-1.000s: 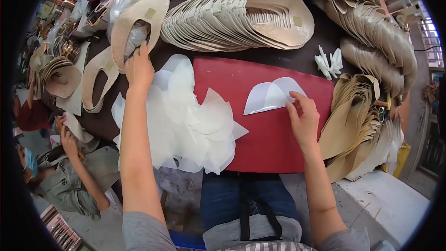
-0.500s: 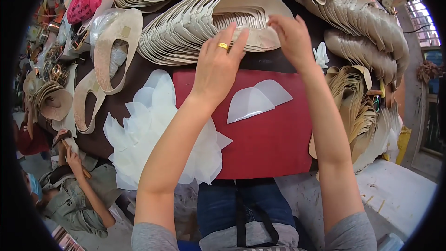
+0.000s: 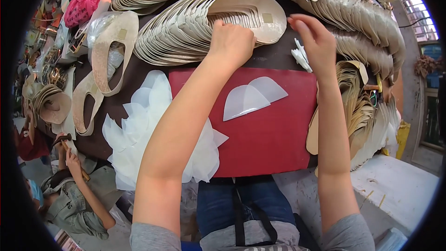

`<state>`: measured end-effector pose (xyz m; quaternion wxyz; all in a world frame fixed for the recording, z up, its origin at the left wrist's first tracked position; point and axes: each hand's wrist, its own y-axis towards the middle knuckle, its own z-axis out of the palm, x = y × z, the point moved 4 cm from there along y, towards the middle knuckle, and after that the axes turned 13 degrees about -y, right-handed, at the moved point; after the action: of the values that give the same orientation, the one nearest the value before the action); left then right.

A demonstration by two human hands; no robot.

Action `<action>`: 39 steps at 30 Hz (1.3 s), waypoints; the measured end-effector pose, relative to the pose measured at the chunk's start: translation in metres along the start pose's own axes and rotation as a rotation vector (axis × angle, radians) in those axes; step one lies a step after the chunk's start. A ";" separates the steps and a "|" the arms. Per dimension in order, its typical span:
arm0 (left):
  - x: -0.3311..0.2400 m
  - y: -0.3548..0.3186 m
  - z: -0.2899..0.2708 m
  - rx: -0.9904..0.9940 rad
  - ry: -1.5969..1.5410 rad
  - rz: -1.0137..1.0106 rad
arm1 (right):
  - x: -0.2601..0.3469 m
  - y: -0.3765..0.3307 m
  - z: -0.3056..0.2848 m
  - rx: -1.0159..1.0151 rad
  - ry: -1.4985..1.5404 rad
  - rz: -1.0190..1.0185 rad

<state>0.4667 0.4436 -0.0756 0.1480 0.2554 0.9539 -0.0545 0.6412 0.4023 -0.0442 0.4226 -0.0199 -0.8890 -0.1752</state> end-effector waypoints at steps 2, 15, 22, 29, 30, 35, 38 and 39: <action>0.003 0.003 -0.003 -0.016 -0.093 -0.047 | 0.002 -0.026 -0.017 -0.071 0.134 0.170; 0.006 0.022 -0.004 -0.103 -0.265 -0.088 | -0.028 -0.124 -0.017 0.012 0.383 0.597; 0.000 0.012 -0.026 -0.439 -0.308 0.019 | -0.024 -0.124 -0.042 -0.064 0.426 0.552; -0.073 -0.113 -0.057 -0.645 -1.317 -0.062 | -0.027 -0.114 -0.091 -0.229 0.391 0.368; -0.076 -0.139 -0.036 -0.518 -1.388 -0.231 | -0.031 -0.122 -0.099 -0.110 0.309 0.383; -0.081 -0.245 0.059 -0.157 -1.312 -0.724 | -0.021 -0.159 -0.055 0.852 -0.371 0.732; -0.080 -0.240 0.054 -0.271 -0.893 -0.477 | -0.029 -0.152 -0.042 0.435 -0.610 0.147; -0.077 -0.221 0.045 -0.294 -0.878 -0.420 | -0.027 -0.133 -0.028 0.319 -0.539 0.122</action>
<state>0.4305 0.2080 -0.0882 0.5550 -0.0122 0.8302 -0.0505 0.6554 0.2713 -0.0878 0.1794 -0.0525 -0.9824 0.0035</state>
